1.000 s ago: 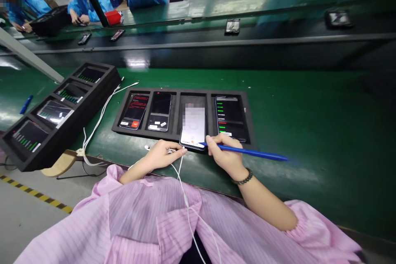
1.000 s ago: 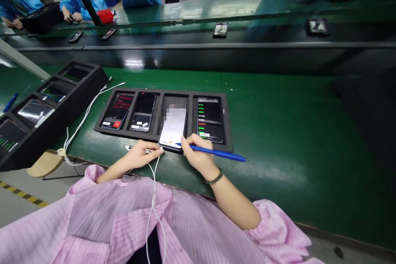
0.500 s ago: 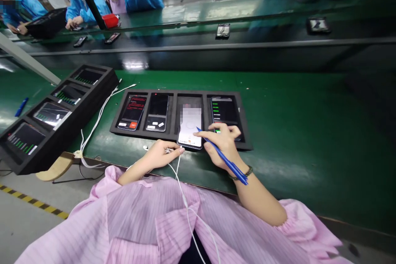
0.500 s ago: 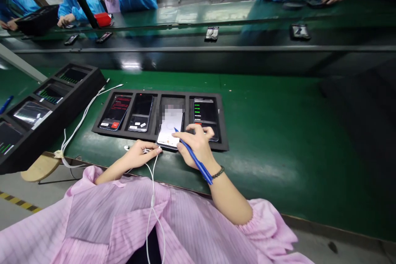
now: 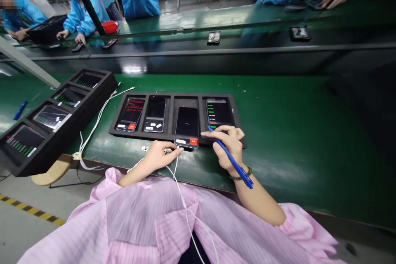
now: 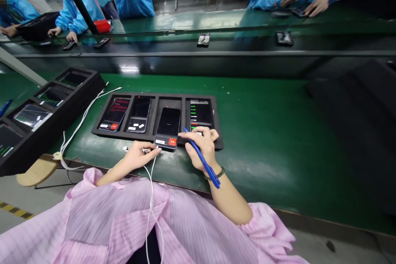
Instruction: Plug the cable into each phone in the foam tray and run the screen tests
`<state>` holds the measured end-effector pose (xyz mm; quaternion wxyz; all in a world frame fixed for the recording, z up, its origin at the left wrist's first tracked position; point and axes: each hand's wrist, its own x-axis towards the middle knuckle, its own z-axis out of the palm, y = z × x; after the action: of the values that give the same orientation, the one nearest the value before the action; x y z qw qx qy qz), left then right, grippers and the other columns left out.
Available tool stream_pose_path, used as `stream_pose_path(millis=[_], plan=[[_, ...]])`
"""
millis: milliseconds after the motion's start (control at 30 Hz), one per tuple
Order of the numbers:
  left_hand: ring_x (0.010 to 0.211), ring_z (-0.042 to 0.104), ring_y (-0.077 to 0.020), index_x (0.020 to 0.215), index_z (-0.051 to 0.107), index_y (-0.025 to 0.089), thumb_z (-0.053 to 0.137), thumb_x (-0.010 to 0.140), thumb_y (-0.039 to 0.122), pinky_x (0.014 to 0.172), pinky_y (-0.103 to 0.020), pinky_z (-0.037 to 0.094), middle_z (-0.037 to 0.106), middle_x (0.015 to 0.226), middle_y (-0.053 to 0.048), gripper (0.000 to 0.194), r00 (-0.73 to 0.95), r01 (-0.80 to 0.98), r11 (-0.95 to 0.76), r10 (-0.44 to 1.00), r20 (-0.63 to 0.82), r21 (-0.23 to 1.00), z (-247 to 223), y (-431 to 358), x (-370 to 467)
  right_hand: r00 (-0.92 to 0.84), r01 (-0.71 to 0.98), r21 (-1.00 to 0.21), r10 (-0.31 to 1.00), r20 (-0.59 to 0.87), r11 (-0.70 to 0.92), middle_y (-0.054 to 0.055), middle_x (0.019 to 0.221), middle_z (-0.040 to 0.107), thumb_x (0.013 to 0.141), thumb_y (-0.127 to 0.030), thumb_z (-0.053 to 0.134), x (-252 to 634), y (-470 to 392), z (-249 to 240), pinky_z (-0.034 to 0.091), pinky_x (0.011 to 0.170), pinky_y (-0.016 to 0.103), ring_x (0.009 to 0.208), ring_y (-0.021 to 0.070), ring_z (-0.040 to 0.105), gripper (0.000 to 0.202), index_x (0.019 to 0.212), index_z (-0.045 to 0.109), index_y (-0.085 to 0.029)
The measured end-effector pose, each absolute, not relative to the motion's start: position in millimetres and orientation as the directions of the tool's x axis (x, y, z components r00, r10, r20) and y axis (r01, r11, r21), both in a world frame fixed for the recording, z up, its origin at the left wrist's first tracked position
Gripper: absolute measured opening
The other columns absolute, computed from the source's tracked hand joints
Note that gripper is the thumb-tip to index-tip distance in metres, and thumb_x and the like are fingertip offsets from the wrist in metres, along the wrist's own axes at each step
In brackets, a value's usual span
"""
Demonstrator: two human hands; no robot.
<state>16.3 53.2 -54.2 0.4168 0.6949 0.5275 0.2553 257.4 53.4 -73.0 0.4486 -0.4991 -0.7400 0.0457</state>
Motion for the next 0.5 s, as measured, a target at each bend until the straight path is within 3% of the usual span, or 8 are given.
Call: stream_pose_path(millis=[133,233,367,500], plan=[[0.065,0.065,-0.0157,0.075,0.077,0.017,0.066,0.087,0.039,0.066,-0.025,0.042,0.074,0.070,-0.003,0.028,0.253,0.627,-0.114,0.965,-0.063,0.770,-48.8,48.9,22.3,0.004,0.759,-0.549,0.842,0.540,0.349,0.007,0.096,0.069,0.093,-0.036,0.036,258.8,59.1,-73.6,0.028,0.091,0.047,0.100,0.0278,0.056,0.041,0.103,0.075,-0.027],[0.064,0.065,-0.0172,0.077,0.076,0.017,0.063,0.089,0.035,0.064,-0.026,0.039,0.073,0.068,-0.004,0.025,0.260,0.752,-0.138,0.961,-0.098,0.645,-43.0,47.7,26.4,-0.001,0.794,-0.516,0.849,0.529,0.322,0.006,0.105,0.070,0.095,-0.031,0.037,252.4,65.5,-73.6,0.026,0.091,0.046,0.106,0.0276,0.054,0.039,0.109,0.072,-0.027],[0.073,0.069,-0.0243,0.076,0.073,0.016,0.055,0.091,0.030,0.064,-0.030,0.036,0.075,0.076,-0.010,0.027,0.276,0.830,-0.171,0.953,-0.124,0.531,-37.8,46.8,30.8,-0.149,0.838,-0.398,0.858,0.491,0.374,0.007,0.110,0.071,0.095,-0.032,0.044,239.6,71.2,-70.9,0.023,0.094,0.046,0.115,0.0285,0.052,0.033,0.116,0.068,-0.025],[0.078,0.069,-0.0270,0.074,0.070,0.016,0.048,0.094,0.031,0.067,-0.032,0.038,0.074,0.078,-0.012,0.033,0.286,0.804,-0.153,0.947,-0.148,0.574,-38.7,44.9,31.9,-0.337,0.776,-0.364,0.827,0.451,0.515,0.004,0.105,0.075,0.094,-0.034,0.050,238.8,66.1,-71.9,0.021,0.096,0.048,0.112,0.0283,0.054,0.026,0.108,0.071,-0.026]])
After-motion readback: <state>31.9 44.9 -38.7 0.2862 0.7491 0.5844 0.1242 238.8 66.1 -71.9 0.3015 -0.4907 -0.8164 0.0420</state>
